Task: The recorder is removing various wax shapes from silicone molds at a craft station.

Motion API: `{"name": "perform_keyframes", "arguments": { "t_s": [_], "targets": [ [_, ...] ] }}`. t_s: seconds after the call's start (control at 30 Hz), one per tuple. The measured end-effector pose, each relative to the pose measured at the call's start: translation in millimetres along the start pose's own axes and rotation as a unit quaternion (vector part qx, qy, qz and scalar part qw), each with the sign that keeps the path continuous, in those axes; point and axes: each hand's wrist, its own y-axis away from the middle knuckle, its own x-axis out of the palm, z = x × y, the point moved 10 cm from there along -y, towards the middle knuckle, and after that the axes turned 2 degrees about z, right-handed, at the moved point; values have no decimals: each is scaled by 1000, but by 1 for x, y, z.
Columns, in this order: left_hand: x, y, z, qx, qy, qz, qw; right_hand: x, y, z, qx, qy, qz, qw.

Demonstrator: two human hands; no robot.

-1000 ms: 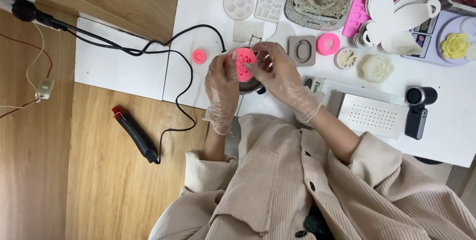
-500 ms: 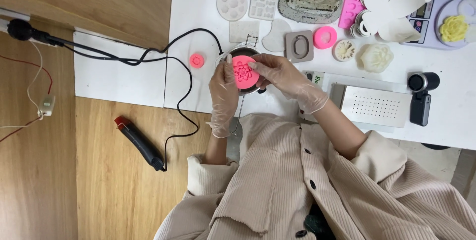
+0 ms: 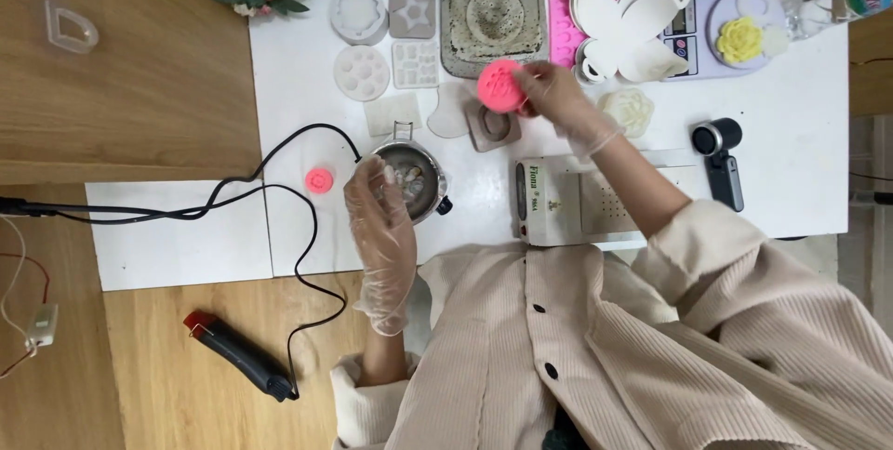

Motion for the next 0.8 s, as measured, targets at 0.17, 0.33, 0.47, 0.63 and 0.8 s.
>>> {"name": "perform_keyframes", "arguments": {
  "t_s": [0.17, 0.33, 0.47, 0.63, 0.8],
  "targets": [
    [2, 7, -21, 29, -31, -16, 999, -61, -70, -31, 72, -84, -71, 991],
    [29, 17, -45, 7, -49, 34, 998, -64, -87, -13, 32, 47, -64, 996],
    [33, 11, -89, 41, -22, 57, 997, -49, -142, -42, 20, -74, 0, 997],
    [45, 11, -189, -63, -1, 401, 914, -84, -132, -13, -197, 226, -122, 946],
    [36, 9, -291, 244, -174, 282, 912, -109, 7, 45, -117, 270, 14, 956]
  ]
}}
